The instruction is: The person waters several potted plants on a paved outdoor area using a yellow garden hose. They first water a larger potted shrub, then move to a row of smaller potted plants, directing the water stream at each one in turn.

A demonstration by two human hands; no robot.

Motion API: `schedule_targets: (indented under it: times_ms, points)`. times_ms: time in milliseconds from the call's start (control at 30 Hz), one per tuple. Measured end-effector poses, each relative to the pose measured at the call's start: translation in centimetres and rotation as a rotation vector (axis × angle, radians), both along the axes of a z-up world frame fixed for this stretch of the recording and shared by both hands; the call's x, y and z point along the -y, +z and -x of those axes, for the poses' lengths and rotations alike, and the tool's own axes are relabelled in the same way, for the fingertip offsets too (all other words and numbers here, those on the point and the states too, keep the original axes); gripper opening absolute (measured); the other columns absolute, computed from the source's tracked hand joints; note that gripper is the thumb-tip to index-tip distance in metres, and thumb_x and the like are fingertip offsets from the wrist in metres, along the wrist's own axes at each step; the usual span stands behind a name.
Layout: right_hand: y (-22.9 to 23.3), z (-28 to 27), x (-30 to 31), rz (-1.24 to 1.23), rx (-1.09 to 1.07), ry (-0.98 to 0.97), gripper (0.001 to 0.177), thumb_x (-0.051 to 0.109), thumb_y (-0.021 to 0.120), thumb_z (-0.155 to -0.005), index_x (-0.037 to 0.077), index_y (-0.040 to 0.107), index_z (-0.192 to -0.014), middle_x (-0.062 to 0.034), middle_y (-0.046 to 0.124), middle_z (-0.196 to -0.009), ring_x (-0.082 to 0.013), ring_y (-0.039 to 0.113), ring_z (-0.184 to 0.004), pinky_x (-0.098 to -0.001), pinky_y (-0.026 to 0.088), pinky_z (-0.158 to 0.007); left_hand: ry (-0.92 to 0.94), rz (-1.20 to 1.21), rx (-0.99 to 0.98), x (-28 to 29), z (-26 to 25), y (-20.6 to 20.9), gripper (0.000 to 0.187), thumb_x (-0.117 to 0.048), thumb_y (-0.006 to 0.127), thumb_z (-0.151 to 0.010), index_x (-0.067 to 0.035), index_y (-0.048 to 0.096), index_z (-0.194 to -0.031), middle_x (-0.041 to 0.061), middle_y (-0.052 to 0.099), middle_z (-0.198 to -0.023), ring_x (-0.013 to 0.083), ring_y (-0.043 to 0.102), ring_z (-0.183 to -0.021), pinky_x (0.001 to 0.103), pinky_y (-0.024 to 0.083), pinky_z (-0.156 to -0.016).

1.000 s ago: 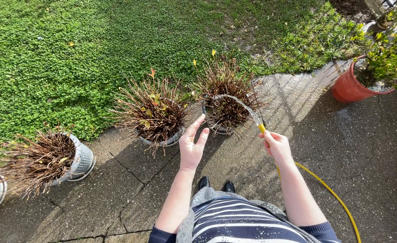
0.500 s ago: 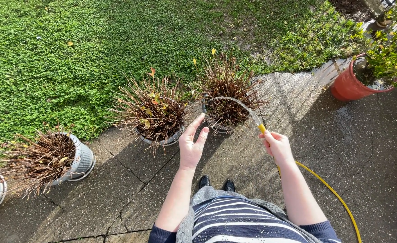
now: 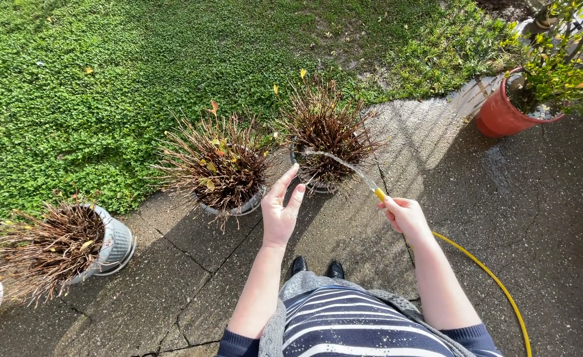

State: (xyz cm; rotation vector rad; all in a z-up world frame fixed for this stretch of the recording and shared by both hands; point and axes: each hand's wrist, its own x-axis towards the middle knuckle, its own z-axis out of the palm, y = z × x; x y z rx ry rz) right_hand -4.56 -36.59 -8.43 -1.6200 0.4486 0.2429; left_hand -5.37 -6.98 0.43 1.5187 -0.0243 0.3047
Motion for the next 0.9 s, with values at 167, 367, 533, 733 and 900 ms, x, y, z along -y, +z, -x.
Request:
schedule_targets:
  times_ms: [167,367,533,733,900]
  points:
    - [-0.1,0.6,0.8,0.012,-0.017,-0.007,0.032,0.024,0.062,-0.103,-0.004,0.069,-0.09,-0.005,0.037,-0.053,-0.0072,0.028,-0.031,-0.0205,0.02,-0.029,-0.006,0.001,0.007,0.5,-0.1,-0.4,0.04,-0.016,0.068,-0.096,-0.007,0.063,-0.135,0.015,0.064,-0.137,0.027,0.053,-0.134,0.042,0.039,-0.116]
    - [0.3,1.2,2.0,0.058,-0.064,-0.024,0.034,0.025,0.062,-0.103,-0.005,0.069,-0.09,-0.0062,0.039,-0.053,-0.0075,0.028,-0.032,-0.0214,0.02,-0.028,-0.018,0.005,0.004,0.7,-0.2,-0.2,0.04,-0.014,0.069,-0.096,-0.007,0.064,-0.135,0.015,0.064,-0.137,0.026,0.053,-0.134,0.041,0.039,-0.116]
    - [0.9,2.0,2.9,0.112,-0.092,-0.05,0.036,0.027,0.061,-0.104,-0.007,0.07,-0.093,-0.0058,0.04,-0.052,-0.007,0.029,-0.032,-0.0204,0.02,-0.029,-0.024,0.007,0.007,0.9,-0.1,-0.3,0.04,-0.013,0.069,-0.096,-0.006,0.064,-0.134,0.016,0.064,-0.136,0.0263,0.053,-0.134,0.041,0.039,-0.115]
    - [-0.5,2.5,4.1,0.12,-0.116,-0.046,0.034,0.026,0.062,-0.103,-0.004,0.068,-0.088,-0.0065,0.04,-0.049,-0.0103,0.029,-0.026,-0.0242,0.019,-0.026,-0.032,0.007,0.02,1.5,-0.1,-0.1,0.04,-0.014,0.07,-0.095,-0.007,0.065,-0.134,0.014,0.065,-0.136,0.0247,0.054,-0.133,0.04,0.04,-0.115]
    - [0.9,3.1,4.2,0.15,-0.183,-0.085,0.035,0.024,0.061,-0.103,-0.009,0.069,-0.094,-0.0072,0.041,-0.055,-0.0082,0.029,-0.033,-0.0223,0.02,-0.028,-0.047,0.02,0.015,2.1,-0.1,0.3,0.04,-0.013,0.07,-0.095,-0.008,0.066,-0.134,0.014,0.066,-0.135,0.0245,0.055,-0.132,0.039,0.04,-0.115]
